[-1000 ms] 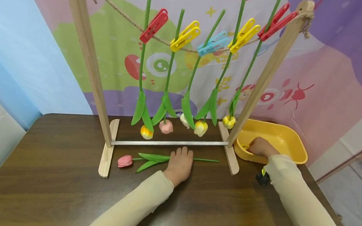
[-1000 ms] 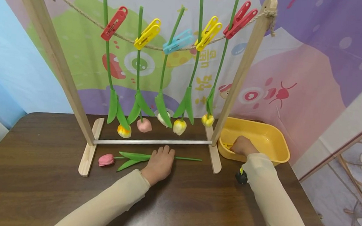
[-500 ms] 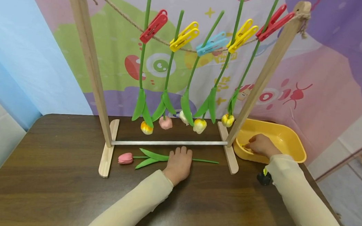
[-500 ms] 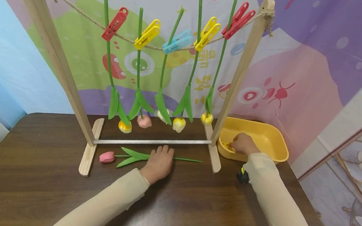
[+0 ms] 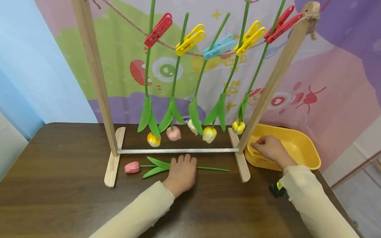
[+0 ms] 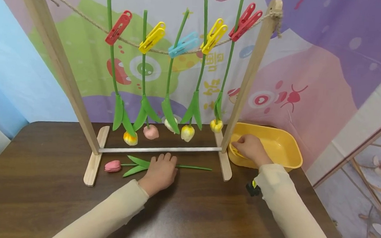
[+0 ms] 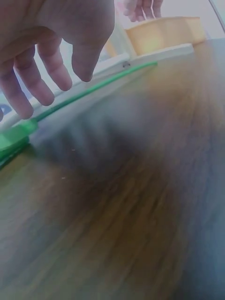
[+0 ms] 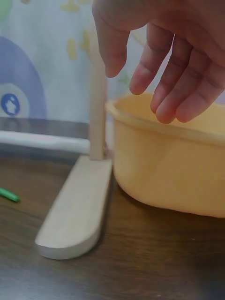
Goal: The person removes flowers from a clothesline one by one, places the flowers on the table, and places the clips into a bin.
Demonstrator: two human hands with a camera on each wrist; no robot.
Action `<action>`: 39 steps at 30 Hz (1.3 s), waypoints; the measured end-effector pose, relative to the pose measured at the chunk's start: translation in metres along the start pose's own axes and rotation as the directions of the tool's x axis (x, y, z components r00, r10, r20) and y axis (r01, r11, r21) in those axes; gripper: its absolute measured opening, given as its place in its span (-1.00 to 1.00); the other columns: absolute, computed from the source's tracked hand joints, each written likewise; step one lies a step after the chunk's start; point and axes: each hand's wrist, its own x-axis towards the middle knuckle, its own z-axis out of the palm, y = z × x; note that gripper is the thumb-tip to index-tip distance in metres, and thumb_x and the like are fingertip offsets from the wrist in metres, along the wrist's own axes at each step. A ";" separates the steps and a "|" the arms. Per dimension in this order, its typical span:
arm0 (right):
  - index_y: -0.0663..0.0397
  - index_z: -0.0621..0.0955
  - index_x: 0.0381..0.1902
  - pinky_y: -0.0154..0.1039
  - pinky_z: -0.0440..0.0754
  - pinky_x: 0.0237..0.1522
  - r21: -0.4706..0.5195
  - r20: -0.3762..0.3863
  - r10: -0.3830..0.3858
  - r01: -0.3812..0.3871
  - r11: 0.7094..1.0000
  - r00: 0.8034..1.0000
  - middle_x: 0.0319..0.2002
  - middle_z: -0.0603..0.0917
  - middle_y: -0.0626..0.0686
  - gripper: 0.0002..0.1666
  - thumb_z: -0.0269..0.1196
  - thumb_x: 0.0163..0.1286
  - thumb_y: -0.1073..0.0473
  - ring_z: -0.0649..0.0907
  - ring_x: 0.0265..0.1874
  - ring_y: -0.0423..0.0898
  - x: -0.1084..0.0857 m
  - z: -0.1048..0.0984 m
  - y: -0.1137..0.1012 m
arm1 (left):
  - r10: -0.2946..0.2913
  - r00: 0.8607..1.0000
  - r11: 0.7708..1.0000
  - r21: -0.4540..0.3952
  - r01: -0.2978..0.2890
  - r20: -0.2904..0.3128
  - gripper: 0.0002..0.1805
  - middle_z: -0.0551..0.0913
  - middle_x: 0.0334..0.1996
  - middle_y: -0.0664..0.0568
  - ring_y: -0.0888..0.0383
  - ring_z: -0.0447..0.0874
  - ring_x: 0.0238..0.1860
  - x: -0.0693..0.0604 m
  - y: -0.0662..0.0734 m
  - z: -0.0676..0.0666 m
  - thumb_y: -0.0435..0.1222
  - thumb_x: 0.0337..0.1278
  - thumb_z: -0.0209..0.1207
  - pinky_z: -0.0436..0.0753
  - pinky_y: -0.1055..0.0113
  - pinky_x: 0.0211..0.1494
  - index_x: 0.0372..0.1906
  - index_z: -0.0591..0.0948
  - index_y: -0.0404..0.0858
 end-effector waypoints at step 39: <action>-0.07 0.66 -0.28 -0.30 0.47 -0.34 0.091 -0.123 -0.339 0.350 0.932 0.933 -0.38 0.67 -0.11 -0.79 0.24 0.27 -0.04 0.52 -0.44 -0.22 -0.076 0.019 -0.110 | -0.175 0.910 0.893 -0.450 -0.013 -0.375 -0.86 0.65 -0.32 0.01 0.02 0.58 -0.22 -0.080 -0.055 -0.077 -0.24 0.23 0.12 0.53 0.14 -0.16 -0.26 0.60 -0.23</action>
